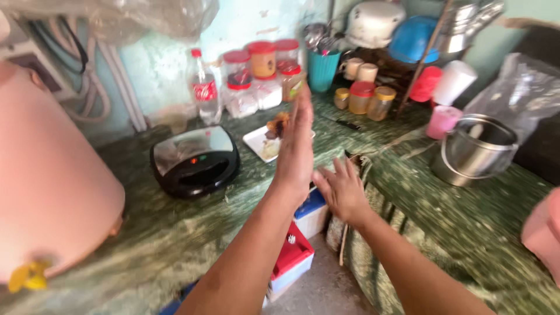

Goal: The person cuts toasted sandwiches into pieces with a knife on a white tray next to a sandwich press, then moves to another counter, takes bread slices from a plastic bag, spreads a substance onto a slice with a spoon, and spoons a cooked filling from a plate onto the bread using tongs and a slotted spatula.

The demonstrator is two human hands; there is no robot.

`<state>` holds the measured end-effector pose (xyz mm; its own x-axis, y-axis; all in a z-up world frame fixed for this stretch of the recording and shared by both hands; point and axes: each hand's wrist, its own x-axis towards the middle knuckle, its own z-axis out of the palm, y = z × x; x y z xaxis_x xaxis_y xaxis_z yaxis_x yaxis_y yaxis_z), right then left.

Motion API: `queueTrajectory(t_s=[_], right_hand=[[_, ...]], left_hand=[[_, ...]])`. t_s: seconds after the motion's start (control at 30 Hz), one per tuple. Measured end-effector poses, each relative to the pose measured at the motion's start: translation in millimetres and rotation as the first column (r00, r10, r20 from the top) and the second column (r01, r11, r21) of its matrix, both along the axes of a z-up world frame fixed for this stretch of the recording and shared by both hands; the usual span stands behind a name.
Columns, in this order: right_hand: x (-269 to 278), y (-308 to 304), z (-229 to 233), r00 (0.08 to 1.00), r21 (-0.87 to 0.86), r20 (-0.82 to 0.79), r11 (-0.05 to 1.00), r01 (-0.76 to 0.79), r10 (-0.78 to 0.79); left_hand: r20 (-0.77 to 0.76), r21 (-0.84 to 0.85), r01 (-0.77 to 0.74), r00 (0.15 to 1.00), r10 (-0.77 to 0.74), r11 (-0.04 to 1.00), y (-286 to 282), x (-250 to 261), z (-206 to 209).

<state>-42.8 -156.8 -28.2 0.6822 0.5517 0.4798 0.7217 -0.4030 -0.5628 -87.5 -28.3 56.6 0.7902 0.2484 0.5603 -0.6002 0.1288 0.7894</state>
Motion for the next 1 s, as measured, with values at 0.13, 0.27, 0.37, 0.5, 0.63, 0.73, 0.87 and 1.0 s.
queueTrajectory(t_s=[0.13, 0.27, 0.37, 0.5, 0.63, 0.73, 0.87, 1.0], right_hand=[[-31, -22, 31, 0.590, 0.698, -0.628, 0.702, 0.139, 0.507], [-103, -34, 84, 0.713, 0.831, -0.471, 0.532, 0.162, 0.519], [-155, -21, 82, 0.990, 0.491, 0.094, 0.870, 0.043, -0.102], [-223, -1, 13, 0.895, 0.018, 0.294, 0.938, 0.347, -0.337], [-272, -7, -34, 0.759, 0.012, 0.037, 0.760, 0.650, -0.650], [-320, -25, -47, 0.654, -0.011, -0.315, 0.692, 0.722, -0.688], [-374, -50, -38, 0.680, 0.040, -0.369, 0.721, 0.692, -0.633], [-411, -72, -24, 0.554, 0.083, -0.457, 0.587, 0.805, -0.696]], left_hand=[[0.364, 0.455, -0.404, 0.898, 0.248, 0.794, -23, -44, -7], [0.288, 0.816, -0.401, 0.906, 0.309, 0.416, -17, -81, -41], [-0.743, -0.152, 0.395, 0.558, -0.369, 0.906, -5, -99, -42], [-0.195, -0.542, 0.555, 0.648, -0.737, 0.631, 16, -165, -26], [-0.255, -0.300, 0.520, 0.764, -0.592, 0.800, 51, -225, 0], [-0.379, -0.324, 0.447, 0.746, -0.547, 0.834, 40, -261, -12], [-0.564, -0.318, 0.377, 0.663, -0.493, 0.870, -6, -292, -44], [-0.620, -0.283, 0.404, 0.614, -0.488, 0.870, -45, -308, -67]])
